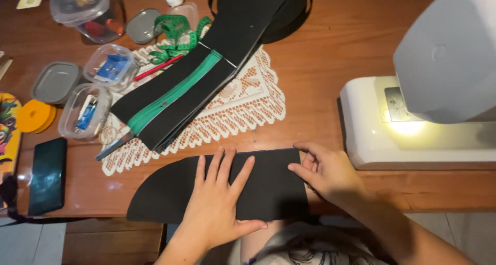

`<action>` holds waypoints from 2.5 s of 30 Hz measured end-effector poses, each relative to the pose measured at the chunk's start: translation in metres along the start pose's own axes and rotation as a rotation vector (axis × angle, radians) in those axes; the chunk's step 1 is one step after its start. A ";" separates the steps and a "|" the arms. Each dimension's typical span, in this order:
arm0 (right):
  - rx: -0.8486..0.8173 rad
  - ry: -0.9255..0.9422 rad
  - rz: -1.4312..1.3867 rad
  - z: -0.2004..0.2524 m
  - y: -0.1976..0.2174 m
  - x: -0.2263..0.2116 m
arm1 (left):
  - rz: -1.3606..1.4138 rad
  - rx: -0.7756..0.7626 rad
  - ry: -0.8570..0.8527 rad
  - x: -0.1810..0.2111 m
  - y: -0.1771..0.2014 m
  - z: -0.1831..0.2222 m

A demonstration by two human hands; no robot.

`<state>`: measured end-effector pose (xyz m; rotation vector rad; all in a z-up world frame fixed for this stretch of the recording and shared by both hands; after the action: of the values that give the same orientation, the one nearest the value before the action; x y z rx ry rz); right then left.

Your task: The person is aligning pieces of black fabric with green trim, pinning them together to prepare for sewing, and using scissors to trim the edges.

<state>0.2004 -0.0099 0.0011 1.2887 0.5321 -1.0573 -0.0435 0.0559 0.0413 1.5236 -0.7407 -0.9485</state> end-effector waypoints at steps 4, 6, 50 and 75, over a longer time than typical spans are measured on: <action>-0.022 0.018 -0.046 0.003 0.009 -0.008 | -0.054 -0.004 0.001 0.002 -0.004 0.000; -0.115 0.061 0.064 0.003 0.014 -0.011 | -0.060 -0.007 0.015 0.002 -0.003 0.000; 0.099 0.319 0.277 -0.025 0.005 -0.012 | 0.114 0.006 0.005 0.010 0.006 -0.002; -0.027 0.674 0.823 -0.024 0.018 -0.034 | 0.260 -0.003 -0.203 0.019 0.010 -0.020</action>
<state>0.2050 0.0225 0.0323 1.6238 0.4317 0.0830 -0.0164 0.0472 0.0483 1.3017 -1.0550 -0.9137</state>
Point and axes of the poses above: each hand's wrist, its own z-axis away from the middle knuckle, its own y-axis out of the back of the hand, x = y × z, the point moved 4 cm from there along -z, towards the middle knuckle, and after that the axes turned 8 degrees about -x, right-handed, at the moved point
